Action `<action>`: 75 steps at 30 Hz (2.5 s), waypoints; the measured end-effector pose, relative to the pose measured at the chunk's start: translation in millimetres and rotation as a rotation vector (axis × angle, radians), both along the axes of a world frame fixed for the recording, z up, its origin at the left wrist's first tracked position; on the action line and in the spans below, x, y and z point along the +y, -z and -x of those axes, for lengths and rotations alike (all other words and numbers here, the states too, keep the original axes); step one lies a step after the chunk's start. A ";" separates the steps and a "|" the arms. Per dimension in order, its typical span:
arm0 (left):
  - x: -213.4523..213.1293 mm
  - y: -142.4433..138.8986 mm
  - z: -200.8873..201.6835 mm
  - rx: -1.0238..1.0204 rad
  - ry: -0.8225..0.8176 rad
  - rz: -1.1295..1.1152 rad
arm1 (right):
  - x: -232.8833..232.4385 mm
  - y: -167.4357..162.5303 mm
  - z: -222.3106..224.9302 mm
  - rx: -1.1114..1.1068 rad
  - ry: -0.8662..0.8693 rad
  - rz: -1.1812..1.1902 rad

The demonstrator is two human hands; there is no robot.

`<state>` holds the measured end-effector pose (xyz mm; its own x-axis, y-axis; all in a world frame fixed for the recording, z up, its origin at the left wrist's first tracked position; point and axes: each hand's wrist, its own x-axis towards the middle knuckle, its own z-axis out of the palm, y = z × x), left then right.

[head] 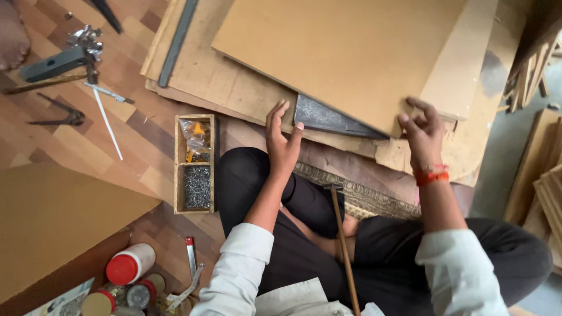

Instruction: The person assembles a wooden frame by attaching a rectangular board to a wooden frame using a hammer and nails. They repeatedly pick up nails, position the board, and hammer nails into the frame to secure it.

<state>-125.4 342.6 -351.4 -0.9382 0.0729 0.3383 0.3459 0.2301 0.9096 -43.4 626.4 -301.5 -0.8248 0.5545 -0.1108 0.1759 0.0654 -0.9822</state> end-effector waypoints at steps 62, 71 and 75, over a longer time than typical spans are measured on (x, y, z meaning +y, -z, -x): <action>-248.5 29.8 -60.2 -0.200 -0.091 0.655 | -83.8 -4.9 -19.6 0.133 -0.070 -1.019; -220.4 6.7 -30.6 -0.156 -0.227 0.245 | -80.2 -1.3 -14.7 0.165 -0.081 -0.974; -166.9 -22.9 10.2 0.043 -0.043 0.188 | -79.0 -3.4 -13.3 0.212 -0.086 -1.053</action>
<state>-135.6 175.7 -328.5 -0.9268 0.0986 0.3625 0.3697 0.4101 0.8337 -30.1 547.3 -298.1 -0.8116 0.2271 0.5383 -0.0369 0.8996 -0.4351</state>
